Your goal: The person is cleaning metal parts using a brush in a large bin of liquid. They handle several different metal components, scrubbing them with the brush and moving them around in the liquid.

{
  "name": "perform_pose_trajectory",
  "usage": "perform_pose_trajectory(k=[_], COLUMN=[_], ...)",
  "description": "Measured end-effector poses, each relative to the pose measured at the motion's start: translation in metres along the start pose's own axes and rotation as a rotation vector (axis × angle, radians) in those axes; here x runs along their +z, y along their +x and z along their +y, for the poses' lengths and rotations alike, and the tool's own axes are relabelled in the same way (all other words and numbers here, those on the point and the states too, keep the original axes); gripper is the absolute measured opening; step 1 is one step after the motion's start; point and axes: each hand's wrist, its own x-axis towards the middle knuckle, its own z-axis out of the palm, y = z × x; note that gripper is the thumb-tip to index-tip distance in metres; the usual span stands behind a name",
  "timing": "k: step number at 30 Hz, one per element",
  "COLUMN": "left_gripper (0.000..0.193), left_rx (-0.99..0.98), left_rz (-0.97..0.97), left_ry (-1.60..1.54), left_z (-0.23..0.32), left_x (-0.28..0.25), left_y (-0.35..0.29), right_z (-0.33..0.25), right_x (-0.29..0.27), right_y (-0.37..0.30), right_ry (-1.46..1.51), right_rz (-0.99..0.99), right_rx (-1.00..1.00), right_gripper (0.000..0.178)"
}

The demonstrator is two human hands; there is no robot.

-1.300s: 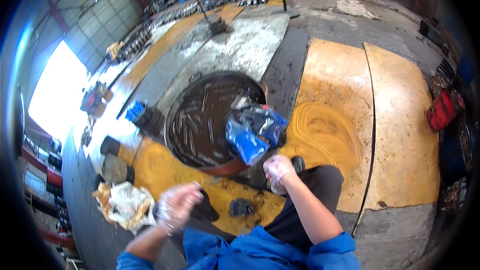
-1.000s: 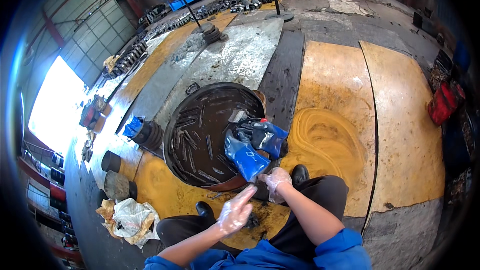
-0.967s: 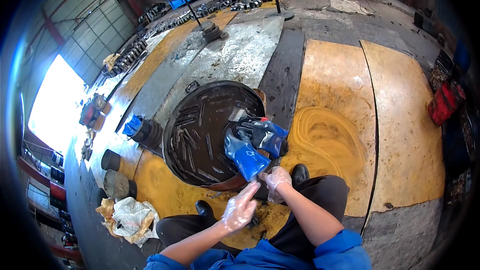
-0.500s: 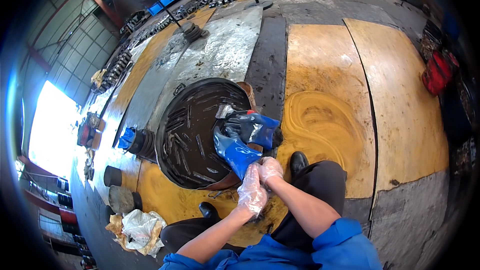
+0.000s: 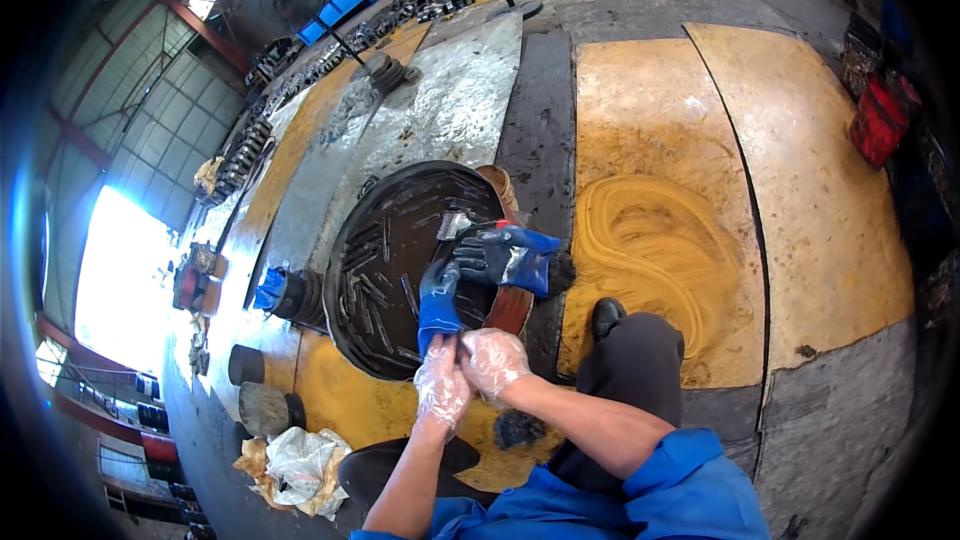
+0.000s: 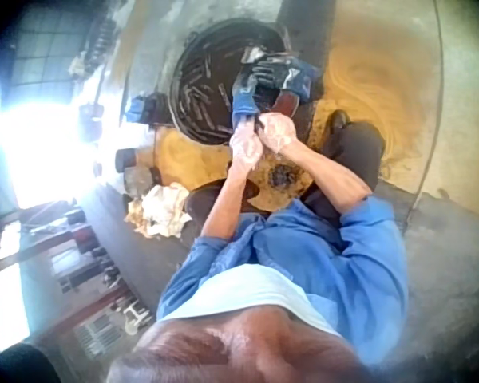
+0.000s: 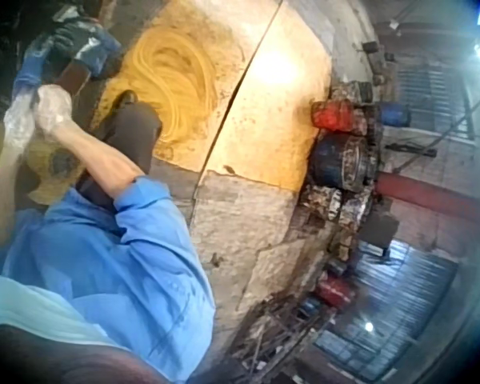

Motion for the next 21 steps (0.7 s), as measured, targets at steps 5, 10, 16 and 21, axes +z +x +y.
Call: perform_pose_trajectory(k=[5, 10, 16, 21], left_gripper=[0.036, 0.030, 0.039, 0.039], left_rx=[-0.638, -0.642, -0.744, -0.953], left_rz=[-0.172, 0.270, -0.273, -0.021], left_ry=[-0.573, -1.501, -0.024, -0.676], left_z=[0.003, -0.024, -0.001, -0.022], left_x=[-0.007, -0.001, -0.050, -0.017], left_y=[0.005, -0.007, -0.003, -0.021], right_z=[-0.016, -0.031, -0.028, -0.035], right_x=[0.009, 0.005, 0.020, 0.020], right_y=[0.005, 0.008, 0.003, -0.002], right_ry=[0.034, 0.009, 0.005, -0.003], right_rz=[-0.005, -0.024, -0.010, -0.082], right_rx=[-0.043, -0.173, -0.233, -0.210], right_gripper=[0.022, 0.018, 0.012, 0.013])
